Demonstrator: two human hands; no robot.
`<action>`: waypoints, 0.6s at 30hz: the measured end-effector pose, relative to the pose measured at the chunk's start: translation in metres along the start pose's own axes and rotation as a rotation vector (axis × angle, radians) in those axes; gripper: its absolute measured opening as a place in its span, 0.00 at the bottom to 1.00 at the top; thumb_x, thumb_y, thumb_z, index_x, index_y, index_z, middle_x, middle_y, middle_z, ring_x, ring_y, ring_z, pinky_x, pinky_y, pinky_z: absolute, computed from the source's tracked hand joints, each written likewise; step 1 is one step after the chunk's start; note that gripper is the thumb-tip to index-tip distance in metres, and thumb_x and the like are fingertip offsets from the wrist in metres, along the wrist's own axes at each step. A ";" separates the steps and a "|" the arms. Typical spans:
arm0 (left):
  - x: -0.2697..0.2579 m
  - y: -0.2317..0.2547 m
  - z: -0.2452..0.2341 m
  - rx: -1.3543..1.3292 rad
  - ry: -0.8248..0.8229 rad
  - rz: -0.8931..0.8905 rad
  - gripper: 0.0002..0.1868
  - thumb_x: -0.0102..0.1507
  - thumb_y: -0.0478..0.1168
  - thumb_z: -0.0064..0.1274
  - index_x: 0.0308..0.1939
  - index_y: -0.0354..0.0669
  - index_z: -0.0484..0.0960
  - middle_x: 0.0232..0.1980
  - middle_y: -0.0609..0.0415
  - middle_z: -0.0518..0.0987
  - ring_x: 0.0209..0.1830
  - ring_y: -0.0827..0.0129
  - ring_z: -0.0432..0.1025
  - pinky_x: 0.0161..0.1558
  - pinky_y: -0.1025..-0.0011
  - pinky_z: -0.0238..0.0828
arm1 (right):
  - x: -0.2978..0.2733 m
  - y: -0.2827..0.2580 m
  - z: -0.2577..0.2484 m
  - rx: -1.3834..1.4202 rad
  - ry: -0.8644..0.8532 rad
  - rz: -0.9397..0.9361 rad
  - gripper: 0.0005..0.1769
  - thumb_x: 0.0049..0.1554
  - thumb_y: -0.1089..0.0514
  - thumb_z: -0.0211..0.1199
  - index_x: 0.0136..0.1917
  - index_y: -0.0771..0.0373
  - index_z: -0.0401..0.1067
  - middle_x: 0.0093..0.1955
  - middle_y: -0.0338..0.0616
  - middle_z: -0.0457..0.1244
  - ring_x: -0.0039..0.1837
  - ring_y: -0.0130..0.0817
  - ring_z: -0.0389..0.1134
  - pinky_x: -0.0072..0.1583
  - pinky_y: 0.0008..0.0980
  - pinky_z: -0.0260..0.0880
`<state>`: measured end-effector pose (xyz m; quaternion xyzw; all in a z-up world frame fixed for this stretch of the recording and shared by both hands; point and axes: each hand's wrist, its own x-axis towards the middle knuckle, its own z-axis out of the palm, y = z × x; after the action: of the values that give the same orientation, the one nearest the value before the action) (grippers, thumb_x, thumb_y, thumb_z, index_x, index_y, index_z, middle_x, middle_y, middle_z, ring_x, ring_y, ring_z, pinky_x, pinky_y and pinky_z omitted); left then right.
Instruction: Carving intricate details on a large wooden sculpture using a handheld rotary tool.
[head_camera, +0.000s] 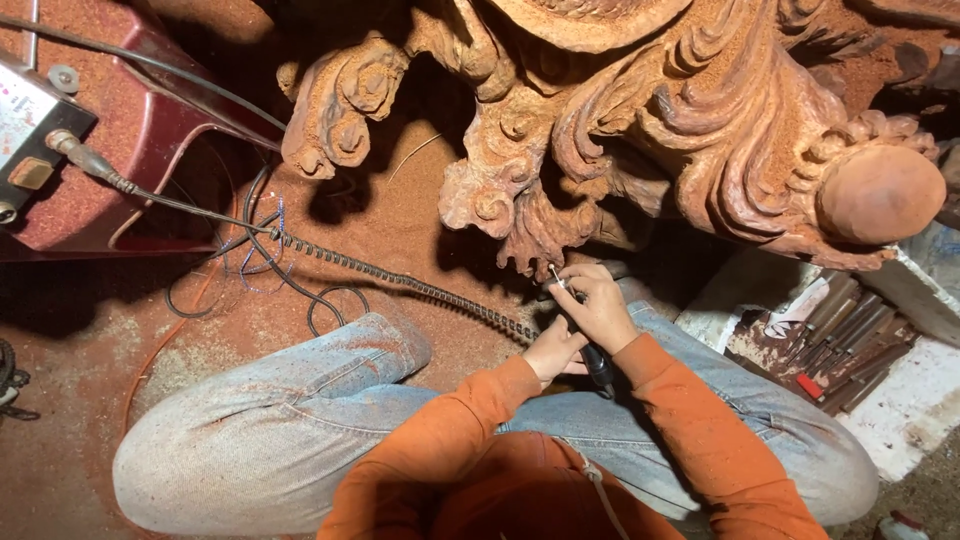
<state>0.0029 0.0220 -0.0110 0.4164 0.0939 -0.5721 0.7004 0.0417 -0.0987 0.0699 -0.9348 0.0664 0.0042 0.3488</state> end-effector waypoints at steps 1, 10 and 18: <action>0.001 0.001 -0.001 0.023 0.004 0.008 0.30 0.71 0.40 0.47 0.72 0.36 0.53 0.54 0.35 0.77 0.43 0.52 0.80 0.46 0.50 0.79 | 0.001 -0.001 0.000 -0.008 0.016 -0.001 0.23 0.56 0.49 0.70 0.25 0.59 0.67 0.48 0.37 0.72 0.54 0.42 0.70 0.57 0.35 0.69; 0.001 -0.011 -0.004 -0.005 0.017 -0.025 0.29 0.71 0.41 0.46 0.73 0.39 0.53 0.55 0.36 0.77 0.43 0.51 0.80 0.45 0.50 0.80 | -0.004 0.008 0.009 -0.004 -0.030 0.038 0.25 0.57 0.47 0.68 0.25 0.60 0.67 0.46 0.38 0.72 0.53 0.42 0.71 0.56 0.34 0.69; 0.001 -0.024 -0.004 -0.008 0.026 -0.015 0.28 0.72 0.40 0.46 0.72 0.39 0.53 0.53 0.37 0.78 0.43 0.54 0.80 0.44 0.53 0.81 | -0.010 0.007 0.004 0.022 -0.046 0.022 0.27 0.57 0.48 0.68 0.24 0.61 0.64 0.44 0.41 0.72 0.51 0.46 0.71 0.55 0.37 0.69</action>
<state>-0.0164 0.0241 -0.0254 0.4203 0.1084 -0.5716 0.6963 0.0314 -0.0999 0.0625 -0.9299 0.0685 0.0288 0.3602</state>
